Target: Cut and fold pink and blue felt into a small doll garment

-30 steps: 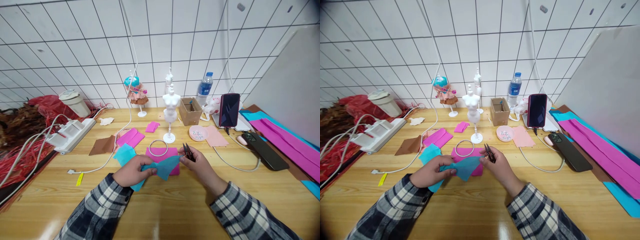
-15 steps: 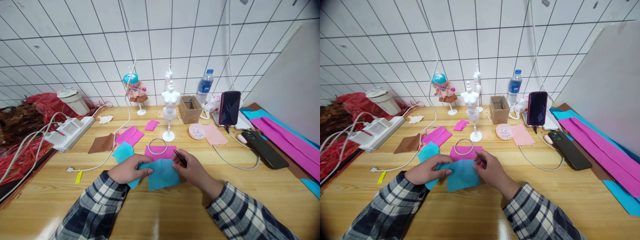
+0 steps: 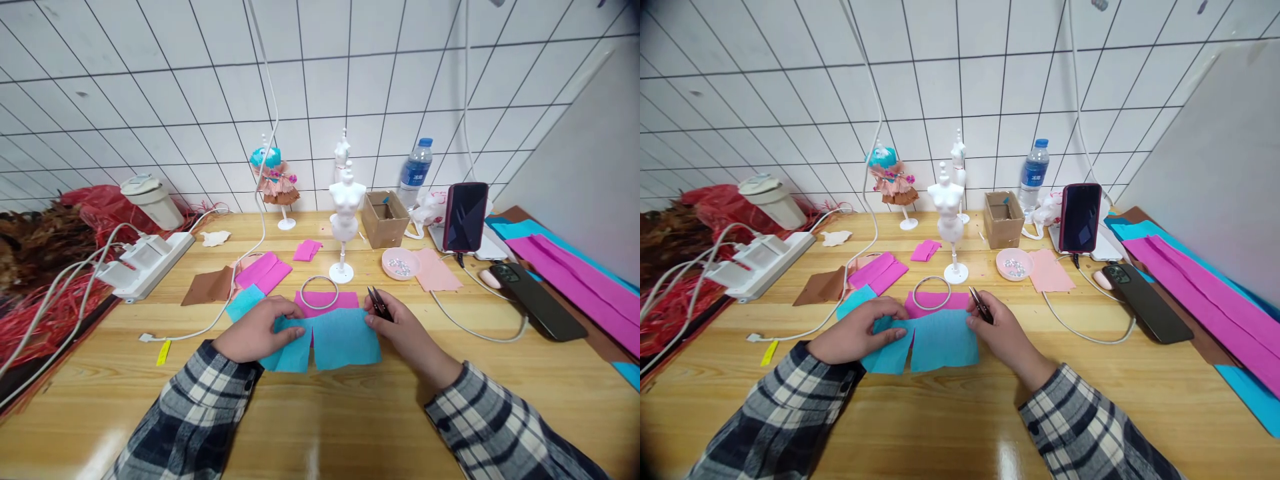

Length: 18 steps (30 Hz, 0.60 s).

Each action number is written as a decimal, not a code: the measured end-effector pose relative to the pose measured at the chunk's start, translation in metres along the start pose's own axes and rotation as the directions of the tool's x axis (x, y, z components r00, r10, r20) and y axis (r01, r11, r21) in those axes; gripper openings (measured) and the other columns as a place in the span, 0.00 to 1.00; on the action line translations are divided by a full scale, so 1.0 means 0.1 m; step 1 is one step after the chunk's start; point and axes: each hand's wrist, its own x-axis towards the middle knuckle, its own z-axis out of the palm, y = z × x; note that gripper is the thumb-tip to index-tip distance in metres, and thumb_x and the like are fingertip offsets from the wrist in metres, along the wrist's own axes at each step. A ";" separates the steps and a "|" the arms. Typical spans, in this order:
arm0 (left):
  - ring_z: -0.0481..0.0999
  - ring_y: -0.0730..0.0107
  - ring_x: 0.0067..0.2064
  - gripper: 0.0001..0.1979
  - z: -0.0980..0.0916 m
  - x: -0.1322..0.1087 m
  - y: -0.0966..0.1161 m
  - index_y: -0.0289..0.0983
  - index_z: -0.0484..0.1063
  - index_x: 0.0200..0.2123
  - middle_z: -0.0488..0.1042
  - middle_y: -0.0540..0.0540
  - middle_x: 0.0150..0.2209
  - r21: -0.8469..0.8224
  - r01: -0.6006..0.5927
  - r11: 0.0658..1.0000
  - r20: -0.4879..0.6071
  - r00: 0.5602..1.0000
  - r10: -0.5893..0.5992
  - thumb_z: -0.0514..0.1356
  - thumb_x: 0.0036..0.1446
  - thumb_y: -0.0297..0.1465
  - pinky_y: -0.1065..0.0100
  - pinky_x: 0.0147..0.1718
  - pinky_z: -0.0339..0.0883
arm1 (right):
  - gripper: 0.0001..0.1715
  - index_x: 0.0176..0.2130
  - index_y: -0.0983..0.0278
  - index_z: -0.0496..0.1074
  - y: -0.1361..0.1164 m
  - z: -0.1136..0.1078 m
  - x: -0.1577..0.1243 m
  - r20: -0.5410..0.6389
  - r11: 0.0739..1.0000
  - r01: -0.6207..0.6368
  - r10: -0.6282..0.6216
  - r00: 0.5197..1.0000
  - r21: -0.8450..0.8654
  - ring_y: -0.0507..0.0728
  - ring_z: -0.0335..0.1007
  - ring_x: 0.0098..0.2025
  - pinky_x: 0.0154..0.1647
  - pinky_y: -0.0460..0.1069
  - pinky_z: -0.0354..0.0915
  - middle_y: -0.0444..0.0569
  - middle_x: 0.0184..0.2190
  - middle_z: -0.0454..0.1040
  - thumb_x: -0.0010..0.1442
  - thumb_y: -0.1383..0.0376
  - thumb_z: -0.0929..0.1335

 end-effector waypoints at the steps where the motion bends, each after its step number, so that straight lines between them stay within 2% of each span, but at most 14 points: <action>1: 0.72 0.65 0.40 0.11 -0.01 0.00 0.00 0.37 0.74 0.38 0.76 0.46 0.36 0.008 -0.007 1.000 -0.008 1.000 0.007 0.58 0.59 0.38 0.65 0.42 0.64 | 0.11 0.38 0.62 0.66 0.00 -0.02 0.00 -0.017 1.000 -0.013 0.013 1.000 0.021 0.51 0.58 0.31 0.30 0.46 0.56 0.42 0.30 0.63 0.53 0.63 0.69; 4: 0.72 0.64 0.41 0.11 -0.03 0.00 0.01 0.38 0.74 0.37 0.76 0.46 0.36 0.043 -0.043 0.998 -0.035 0.998 0.044 0.58 0.60 0.38 0.64 0.44 0.63 | 0.13 0.38 0.61 0.65 -0.02 -0.12 -0.01 -0.064 0.991 -0.029 0.037 0.997 0.131 0.49 0.54 0.26 0.25 0.45 0.52 0.40 0.28 0.60 0.52 0.62 0.70; 8: 0.70 0.62 0.45 0.07 -0.03 -0.01 0.02 0.38 0.73 0.33 0.75 0.45 0.41 0.066 -0.121 0.990 -0.053 0.991 0.125 0.60 0.57 0.35 0.62 0.47 0.61 | 0.17 0.38 0.60 0.64 -0.08 -0.38 -0.03 -0.142 0.962 -0.008 0.049 0.989 0.273 0.49 0.53 0.24 0.23 0.45 0.51 0.40 0.27 0.59 0.47 0.63 0.70; 11: 0.70 0.64 0.42 0.06 -0.02 -0.02 0.02 0.37 0.72 0.32 0.75 0.46 0.36 0.048 -0.126 0.991 -0.033 0.991 0.128 0.59 0.57 0.33 0.63 0.45 0.62 | 0.18 0.38 0.59 0.64 -0.13 -0.67 -0.05 -0.219 0.965 0.059 -0.001 0.976 0.257 0.50 0.54 0.24 0.23 0.46 0.52 0.41 0.27 0.60 0.45 0.63 0.69; 13: 0.70 0.65 0.38 0.07 -0.01 -0.03 0.03 0.37 0.72 0.32 0.74 0.47 0.33 0.032 -0.088 0.996 -0.011 0.996 0.089 0.58 0.58 0.33 0.65 0.41 0.63 | 0.17 0.37 0.58 0.62 -0.16 -0.88 -0.06 -0.280 0.980 0.107 -0.057 0.958 0.167 0.52 0.57 0.25 0.25 0.47 0.55 0.42 0.28 0.60 0.45 0.62 0.68; 15: 0.71 0.67 0.36 0.07 0.02 -0.02 0.04 0.36 0.72 0.33 0.74 0.47 0.32 0.017 -0.047 0.999 0.018 0.999 0.047 0.57 0.58 0.33 0.68 0.37 0.63 | 0.14 0.36 0.58 0.61 -0.19 -1.03 -0.05 -0.342 0.995 0.085 -0.097 0.935 -0.049 0.53 0.57 0.25 0.25 0.48 0.54 0.42 0.27 0.60 0.47 0.59 0.67; 16: 0.71 0.68 0.35 0.07 0.04 -0.01 0.05 0.36 0.72 0.33 0.74 0.47 0.31 0.011 -0.037 0.999 0.033 0.999 0.036 0.56 0.58 0.33 0.68 0.36 0.63 | 0.14 0.35 0.58 0.61 -0.20 -1.05 -0.05 -0.399 0.973 0.053 -0.140 0.906 -0.223 0.54 0.57 0.26 0.25 0.48 0.54 0.43 0.27 0.60 0.48 0.59 0.67; 18: 0.71 0.69 0.34 0.07 0.10 0.02 0.10 0.36 0.73 0.33 0.74 0.48 0.31 -0.002 -0.048 0.999 0.062 0.997 0.048 0.56 0.58 0.31 0.69 0.35 0.62 | 0.14 0.34 0.59 0.62 -0.22 -0.98 -0.04 -0.491 0.822 -0.018 -0.323 0.809 -0.570 0.57 0.60 0.31 0.30 0.50 0.56 0.46 0.31 0.63 0.47 0.58 0.69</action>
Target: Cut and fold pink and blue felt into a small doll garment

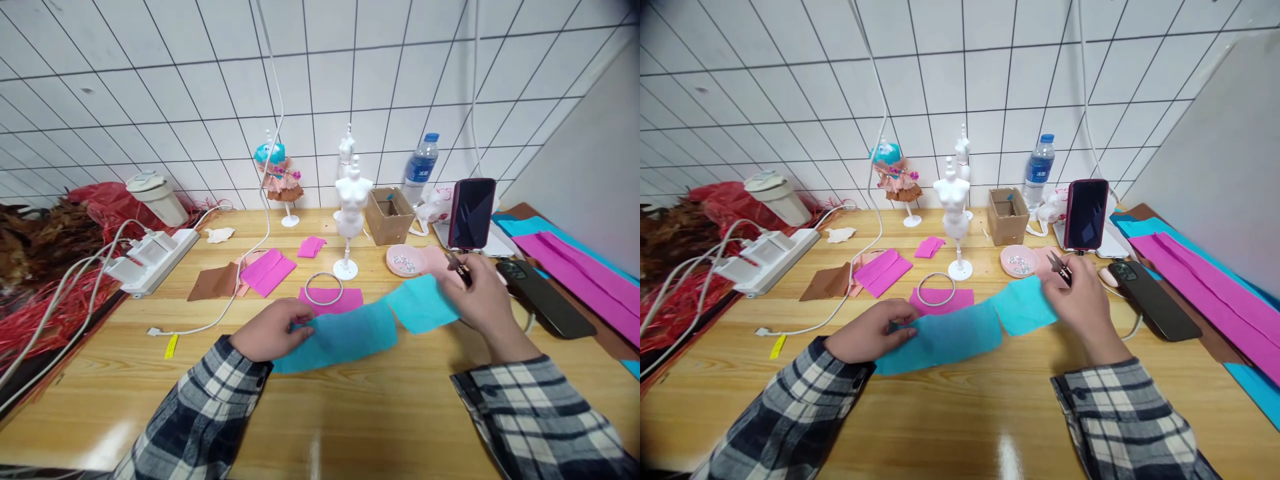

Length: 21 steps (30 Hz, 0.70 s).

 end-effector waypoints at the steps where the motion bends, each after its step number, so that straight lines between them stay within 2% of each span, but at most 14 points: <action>1: 0.71 0.69 0.34 0.06 0.03 0.02 0.03 0.36 0.73 0.34 0.75 0.48 0.31 -0.010 -0.023 1.000 0.009 1.000 0.023 0.57 0.58 0.30 0.69 0.35 0.62 | 0.15 0.34 0.59 0.62 -0.07 0.06 -0.05 -0.069 0.988 0.078 -0.088 0.994 -0.132 0.58 0.61 0.35 0.33 0.51 0.58 0.48 0.35 0.65 0.48 0.58 0.70; 2: 0.72 0.69 0.35 0.06 0.07 0.04 0.06 0.36 0.74 0.35 0.75 0.48 0.32 -0.026 -0.057 0.998 0.013 0.998 0.057 0.57 0.57 0.29 0.68 0.36 0.63 | 0.15 0.35 0.59 0.62 -0.15 0.15 -0.12 -0.077 0.971 0.160 -0.176 0.981 -0.180 0.59 0.62 0.37 0.37 0.52 0.59 0.50 0.38 0.66 0.50 0.58 0.69; 4: 0.73 0.68 0.36 0.06 0.14 0.08 0.11 0.36 0.74 0.36 0.77 0.47 0.34 -0.061 -0.126 0.990 0.006 0.992 0.127 0.57 0.58 0.28 0.67 0.39 0.63 | 0.11 0.36 0.60 0.62 -0.34 0.36 -0.31 0.113 0.949 0.310 -0.302 0.947 -0.061 0.59 0.64 0.38 0.40 0.53 0.61 0.53 0.40 0.69 0.58 0.56 0.66; 5: 0.73 0.68 0.37 0.06 0.16 0.10 0.13 0.36 0.74 0.36 0.77 0.47 0.34 -0.074 -0.146 0.987 -0.009 0.989 0.145 0.56 0.58 0.28 0.67 0.39 0.64 | 0.11 0.37 0.60 0.62 -0.43 0.48 -0.41 0.248 0.942 0.335 -0.331 0.911 0.027 0.59 0.64 0.39 0.40 0.53 0.61 0.54 0.42 0.69 0.59 0.56 0.65; 7: 0.73 0.68 0.37 0.06 0.20 0.11 0.14 0.37 0.74 0.36 0.77 0.47 0.34 -0.086 -0.150 0.985 -0.036 0.988 0.148 0.57 0.59 0.29 0.67 0.39 0.64 | 0.12 0.40 0.60 0.63 -0.55 0.68 -0.58 0.531 0.945 0.299 -0.321 0.784 0.130 0.58 0.65 0.39 0.38 0.51 0.62 0.52 0.40 0.70 0.60 0.57 0.66; 8: 0.74 0.68 0.37 0.06 0.20 0.12 0.14 0.37 0.74 0.36 0.77 0.47 0.34 -0.089 -0.141 0.986 -0.044 0.989 0.138 0.57 0.60 0.30 0.68 0.39 0.64 | 0.10 0.38 0.60 0.63 -0.59 0.76 -0.64 0.594 0.950 0.283 -0.306 0.744 0.134 0.57 0.64 0.37 0.36 0.50 0.61 0.49 0.36 0.70 0.60 0.57 0.66; 10: 0.75 0.68 0.38 0.07 0.18 0.11 0.09 0.37 0.75 0.37 0.78 0.47 0.35 -0.103 -0.112 0.988 -0.060 0.993 0.106 0.57 0.60 0.31 0.68 0.41 0.65 | 0.11 0.32 0.60 0.59 -0.59 0.84 -0.69 0.635 0.958 0.267 -0.271 0.724 0.105 0.55 0.62 0.32 0.33 0.49 0.58 0.45 0.29 0.67 0.60 0.59 0.66; 12: 0.76 0.68 0.40 0.09 0.14 0.10 0.03 0.38 0.76 0.39 0.79 0.47 0.38 -0.123 -0.066 0.990 -0.085 0.995 0.055 0.57 0.61 0.33 0.67 0.44 0.65 | 0.13 0.29 0.60 0.55 -0.55 0.83 -0.67 0.645 0.968 0.241 -0.231 0.728 0.075 0.53 0.59 0.30 0.31 0.48 0.55 0.42 0.27 0.64 0.60 0.61 0.65; 15: 0.76 0.66 0.41 0.10 0.04 0.05 -0.08 0.37 0.76 0.40 0.80 0.47 0.40 -0.171 0.034 0.985 -0.104 0.993 -0.053 0.59 0.59 0.35 0.67 0.44 0.66 | 0.10 0.31 0.60 0.54 -0.47 0.75 -0.60 0.668 0.972 0.232 -0.193 0.718 0.032 0.52 0.58 0.29 0.29 0.47 0.52 0.41 0.27 0.64 0.61 0.64 0.63; 18: 0.77 0.67 0.39 0.10 -0.06 -0.03 -0.19 0.36 0.76 0.38 0.79 0.47 0.38 -0.204 0.120 0.972 -0.077 0.987 -0.138 0.59 0.59 0.36 0.68 0.42 0.67 | 0.07 0.33 0.60 0.56 -0.42 0.70 -0.57 0.701 0.960 0.279 -0.188 0.688 -0.017 0.52 0.59 0.29 0.29 0.47 0.52 0.41 0.28 0.66 0.61 0.64 0.63; 21: 0.75 0.69 0.38 0.09 -0.10 -0.11 -0.29 0.36 0.75 0.34 0.78 0.48 0.36 -0.154 0.126 0.980 -0.079 0.987 -0.139 0.59 0.59 0.36 0.69 0.41 0.67 | 0.03 0.36 0.60 0.59 -0.42 0.69 -0.58 0.725 0.946 0.323 -0.195 0.660 -0.040 0.53 0.61 0.29 0.29 0.47 0.51 0.42 0.29 0.68 0.64 0.64 0.61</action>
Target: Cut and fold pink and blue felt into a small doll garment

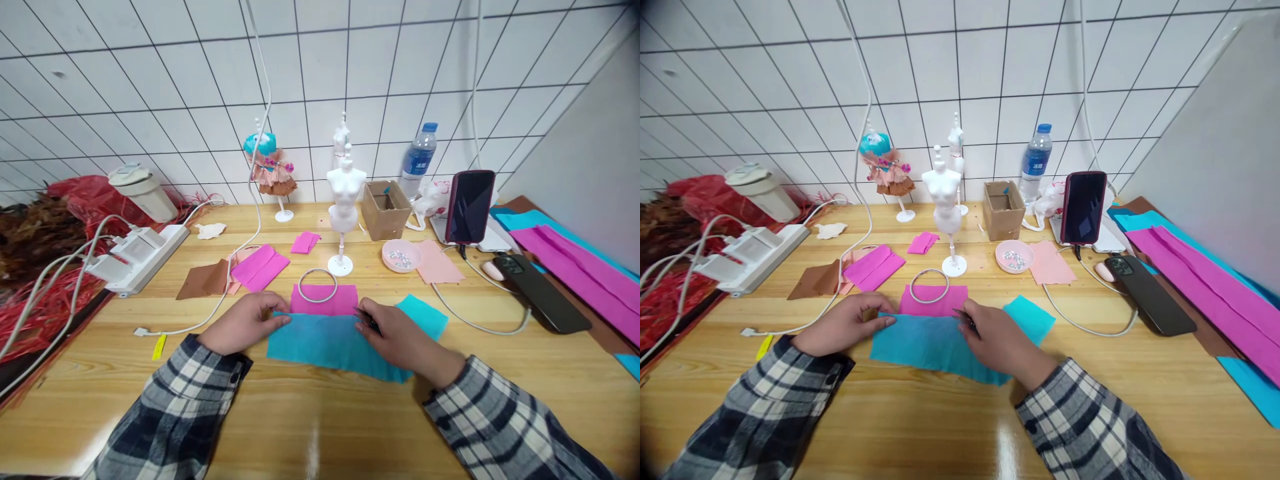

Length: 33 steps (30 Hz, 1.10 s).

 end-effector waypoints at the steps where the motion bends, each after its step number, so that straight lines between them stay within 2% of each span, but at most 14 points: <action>1: 0.74 0.69 0.38 0.09 -0.01 -0.02 -0.03 0.37 0.74 0.33 0.77 0.48 0.35 0.028 -0.018 0.999 0.002 1.000 0.018 0.59 0.58 0.36 0.68 0.41 0.66 | 0.02 0.37 0.60 0.59 0.00 0.00 0.00 0.008 1.000 0.004 -0.004 1.000 -0.014 0.53 0.61 0.29 0.29 0.47 0.50 0.43 0.29 0.69 0.64 0.64 0.60; 4: 0.72 0.68 0.38 0.09 0.01 -0.04 -0.07 0.37 0.74 0.29 0.74 0.47 0.34 0.093 -0.068 0.993 0.004 0.998 0.068 0.61 0.57 0.35 0.67 0.42 0.65 | 0.03 0.38 0.60 0.60 -0.02 -0.01 0.00 0.023 0.998 -0.005 0.007 1.000 -0.061 0.54 0.64 0.29 0.28 0.47 0.50 0.44 0.29 0.70 0.65 0.63 0.60; 11: 0.70 0.66 0.38 0.08 0.15 0.00 0.00 0.37 0.74 0.28 0.72 0.47 0.33 0.185 -0.061 0.981 -0.020 0.998 0.066 0.64 0.54 0.36 0.65 0.40 0.63 | 0.03 0.38 0.59 0.62 0.00 -0.06 -0.04 0.058 0.985 0.015 -0.005 0.998 -0.173 0.55 0.65 0.29 0.27 0.48 0.48 0.45 0.27 0.71 0.64 0.63 0.61; 15: 0.69 0.65 0.37 0.12 0.10 -0.05 0.01 0.37 0.72 0.30 0.71 0.47 0.32 0.227 -0.029 0.974 -0.051 0.998 0.042 0.66 0.52 0.40 0.65 0.39 0.62 | 0.05 0.35 0.59 0.60 0.07 -0.09 -0.08 0.081 0.988 0.010 0.003 0.997 -0.157 0.55 0.64 0.27 0.27 0.48 0.49 0.44 0.27 0.70 0.63 0.62 0.63; 18: 0.69 0.64 0.41 0.11 0.02 -0.10 0.01 0.38 0.73 0.32 0.72 0.47 0.36 0.219 -0.009 0.976 -0.073 0.997 0.026 0.66 0.52 0.39 0.64 0.42 0.62 | 0.06 0.35 0.59 0.60 0.11 -0.09 -0.09 0.098 0.991 0.014 -0.001 0.995 -0.130 0.54 0.64 0.27 0.26 0.48 0.50 0.43 0.27 0.69 0.64 0.62 0.63; 22: 0.69 0.62 0.45 0.10 -0.01 -0.11 -0.01 0.42 0.76 0.38 0.72 0.47 0.40 0.201 -0.031 0.979 -0.018 0.999 0.035 0.66 0.53 0.38 0.63 0.45 0.61 | 0.06 0.35 0.58 0.62 0.12 -0.09 -0.08 0.095 0.995 0.020 -0.010 0.995 -0.099 0.55 0.64 0.27 0.27 0.48 0.52 0.44 0.26 0.70 0.65 0.61 0.63; 25: 0.69 0.63 0.44 0.10 0.04 -0.09 -0.03 0.42 0.76 0.37 0.72 0.47 0.38 0.211 -0.031 0.977 0.026 0.999 0.026 0.65 0.54 0.40 0.63 0.44 0.61 | 0.05 0.36 0.58 0.63 0.12 -0.08 -0.08 0.104 0.994 0.014 -0.003 0.995 -0.107 0.55 0.65 0.27 0.27 0.48 0.53 0.44 0.27 0.70 0.65 0.61 0.63; 33: 0.69 0.63 0.41 0.11 0.15 -0.02 -0.01 0.39 0.73 0.33 0.72 0.48 0.34 0.285 -0.011 0.958 0.011 1.000 0.008 0.64 0.54 0.41 0.63 0.40 0.58 | 0.07 0.37 0.59 0.61 0.04 -0.02 -0.04 0.121 0.971 -0.030 0.061 0.991 -0.237 0.58 0.69 0.32 0.29 0.49 0.51 0.46 0.29 0.73 0.66 0.59 0.61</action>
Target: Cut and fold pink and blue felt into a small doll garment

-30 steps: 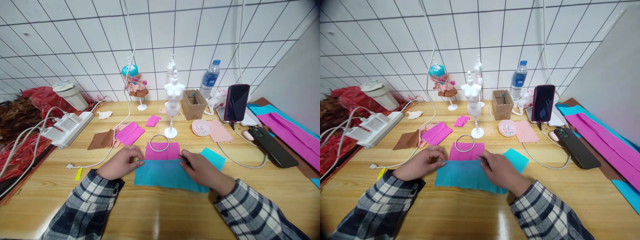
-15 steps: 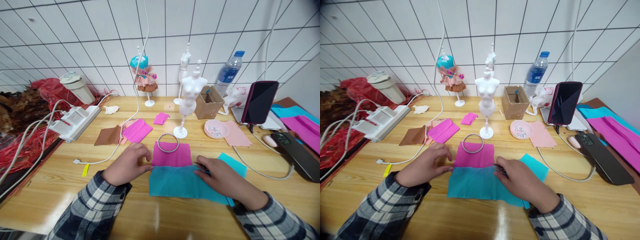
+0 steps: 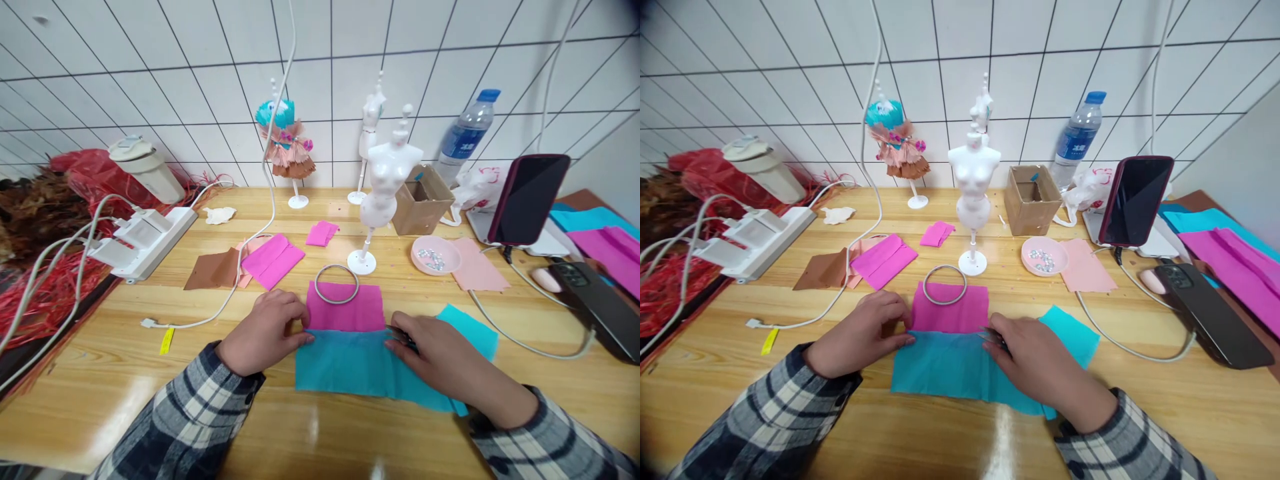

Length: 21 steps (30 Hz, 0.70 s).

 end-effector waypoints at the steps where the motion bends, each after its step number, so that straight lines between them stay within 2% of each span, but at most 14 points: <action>1: 0.69 0.63 0.41 0.11 0.00 0.00 0.00 0.39 0.73 0.33 0.72 0.48 0.34 0.006 0.000 1.000 0.004 1.000 0.000 0.64 0.55 0.40 0.63 0.41 0.58 | 0.07 0.37 0.59 0.61 -0.03 0.00 0.01 0.002 0.999 -0.029 0.029 1.000 -0.028 0.59 0.70 0.32 0.29 0.50 0.50 0.46 0.29 0.73 0.66 0.59 0.60; 5: 0.69 0.62 0.42 0.09 -0.01 0.00 -0.01 0.40 0.72 0.34 0.72 0.49 0.35 0.013 -0.002 1.000 0.006 1.000 0.002 0.65 0.54 0.39 0.63 0.42 0.58 | 0.07 0.35 0.60 0.61 -0.12 0.02 0.03 0.001 0.983 -0.135 0.137 0.991 -0.125 0.60 0.70 0.30 0.27 0.50 0.47 0.47 0.27 0.74 0.65 0.61 0.60; 14: 0.69 0.62 0.43 0.08 -0.02 0.00 0.01 0.40 0.72 0.36 0.72 0.48 0.37 -0.002 0.007 1.000 0.020 1.000 -0.007 0.64 0.55 0.37 0.63 0.44 0.59 | 0.07 0.35 0.60 0.63 -0.09 0.04 0.01 -0.024 0.985 -0.148 0.146 0.989 -0.091 0.60 0.71 0.30 0.26 0.49 0.47 0.46 0.29 0.76 0.62 0.60 0.65; 18: 0.68 0.60 0.47 0.10 -0.04 -0.01 0.07 0.40 0.72 0.43 0.72 0.45 0.42 -0.035 -0.075 0.997 -0.048 0.996 0.073 0.61 0.57 0.31 0.61 0.47 0.60 | 0.07 0.37 0.60 0.64 -0.09 0.01 0.04 -0.012 0.984 -0.152 0.152 0.988 -0.088 0.60 0.73 0.32 0.26 0.48 0.47 0.46 0.31 0.77 0.62 0.59 0.65; 21: 0.69 0.63 0.44 0.09 -0.02 0.01 0.22 0.40 0.74 0.43 0.73 0.44 0.40 -0.079 -0.195 0.978 -0.116 0.976 0.185 0.58 0.60 0.30 0.62 0.44 0.61 | 0.08 0.40 0.59 0.65 -0.07 -0.01 0.05 -0.019 0.986 -0.141 0.140 0.990 -0.088 0.60 0.73 0.34 0.26 0.48 0.48 0.47 0.33 0.77 0.63 0.58 0.66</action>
